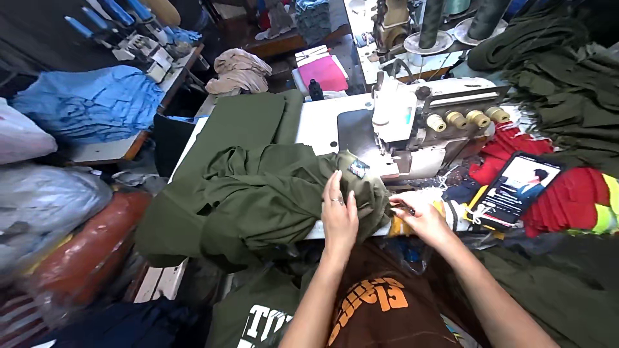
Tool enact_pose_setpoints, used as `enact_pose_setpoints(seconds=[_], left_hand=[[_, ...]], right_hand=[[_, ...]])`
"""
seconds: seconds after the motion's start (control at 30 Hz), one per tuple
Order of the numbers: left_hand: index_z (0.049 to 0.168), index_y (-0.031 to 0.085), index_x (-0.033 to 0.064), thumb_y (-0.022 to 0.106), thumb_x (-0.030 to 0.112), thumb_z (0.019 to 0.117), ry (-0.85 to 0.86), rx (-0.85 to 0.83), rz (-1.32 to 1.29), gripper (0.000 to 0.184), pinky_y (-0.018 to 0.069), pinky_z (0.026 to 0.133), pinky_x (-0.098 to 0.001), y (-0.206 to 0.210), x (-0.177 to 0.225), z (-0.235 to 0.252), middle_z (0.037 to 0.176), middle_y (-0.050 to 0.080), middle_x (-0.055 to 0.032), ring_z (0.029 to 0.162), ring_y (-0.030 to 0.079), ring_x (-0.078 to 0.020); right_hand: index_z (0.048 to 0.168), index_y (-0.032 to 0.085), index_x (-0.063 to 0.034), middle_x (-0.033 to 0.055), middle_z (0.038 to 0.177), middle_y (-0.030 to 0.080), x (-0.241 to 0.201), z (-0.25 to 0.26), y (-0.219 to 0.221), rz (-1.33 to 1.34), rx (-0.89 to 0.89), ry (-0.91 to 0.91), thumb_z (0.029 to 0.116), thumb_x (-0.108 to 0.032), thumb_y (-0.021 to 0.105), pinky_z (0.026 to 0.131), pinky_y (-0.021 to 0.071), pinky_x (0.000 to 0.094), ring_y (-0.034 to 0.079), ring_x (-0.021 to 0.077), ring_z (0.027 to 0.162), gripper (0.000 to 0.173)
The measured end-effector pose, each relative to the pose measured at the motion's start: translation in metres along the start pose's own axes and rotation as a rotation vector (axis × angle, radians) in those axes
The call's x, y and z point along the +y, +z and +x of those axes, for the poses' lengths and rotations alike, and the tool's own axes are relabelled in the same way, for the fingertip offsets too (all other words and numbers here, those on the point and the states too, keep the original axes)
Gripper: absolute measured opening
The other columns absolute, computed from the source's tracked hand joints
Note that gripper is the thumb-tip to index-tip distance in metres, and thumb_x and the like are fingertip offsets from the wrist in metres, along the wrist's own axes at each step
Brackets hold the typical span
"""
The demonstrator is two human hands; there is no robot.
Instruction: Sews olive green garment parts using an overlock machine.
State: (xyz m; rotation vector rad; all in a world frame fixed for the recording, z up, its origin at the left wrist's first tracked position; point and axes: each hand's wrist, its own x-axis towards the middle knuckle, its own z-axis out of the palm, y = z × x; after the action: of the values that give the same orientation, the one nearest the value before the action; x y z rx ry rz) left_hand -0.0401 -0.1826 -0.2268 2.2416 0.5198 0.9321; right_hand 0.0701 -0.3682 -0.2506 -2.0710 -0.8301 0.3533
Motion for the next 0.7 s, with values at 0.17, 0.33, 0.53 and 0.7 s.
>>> enact_pose_setpoints(seconds=[0.17,0.33,0.53,0.7], left_hand=[[0.144,0.053,0.0040,0.055,0.029,0.1049,-0.035,-0.128,-0.023,0.047,0.0424,0.110,-0.0554,-0.018,-0.012,0.079,0.143,0.058,-0.0164,0.134,0.053,-0.0325],[0.104,0.074,0.0054,0.078,0.025,0.0913,-0.039,-0.345,-0.016,0.024,0.0506,0.092,-0.0560,-0.010,-0.031,0.112,0.110,0.068,-0.0158,0.105,0.064,-0.0321],[0.094,0.074,0.0093,0.079,0.013,0.0894,-0.109,-0.238,-0.287,0.008,0.0556,0.087,-0.0348,-0.026,-0.022,0.090,0.103,0.071,-0.0025,0.095,0.066,-0.0111],[0.097,0.075,0.0071,0.075,0.006,0.0909,-0.056,-0.260,-0.339,0.007,0.0581,0.086,-0.0286,-0.043,-0.013,0.085,0.097,0.073,0.0000,0.090,0.069,-0.0063]], right_hand=[[0.143,0.051,-0.0070,0.0169,0.136,0.059,-0.018,0.010,-0.038,-0.090,0.083,-0.083,0.1074,-0.049,0.038,0.101,0.0504,0.0521,0.060,0.0280,0.124,0.057],[0.127,0.069,-0.0124,0.0127,0.102,0.072,-0.048,0.028,-0.048,-0.343,0.248,-0.170,0.1008,-0.029,0.062,0.077,0.0542,0.0568,0.069,0.0310,0.087,0.032],[0.110,0.075,-0.0057,0.0173,0.088,0.070,-0.057,0.060,-0.031,-0.666,0.382,-0.478,0.0963,-0.017,0.069,0.065,0.0561,0.0540,0.070,0.0374,0.077,0.019],[0.102,0.077,-0.0081,0.0137,0.090,0.073,-0.063,0.075,-0.007,-0.633,0.452,-0.589,0.0978,-0.016,0.065,0.063,0.0581,0.0500,0.072,0.0325,0.076,0.016]])
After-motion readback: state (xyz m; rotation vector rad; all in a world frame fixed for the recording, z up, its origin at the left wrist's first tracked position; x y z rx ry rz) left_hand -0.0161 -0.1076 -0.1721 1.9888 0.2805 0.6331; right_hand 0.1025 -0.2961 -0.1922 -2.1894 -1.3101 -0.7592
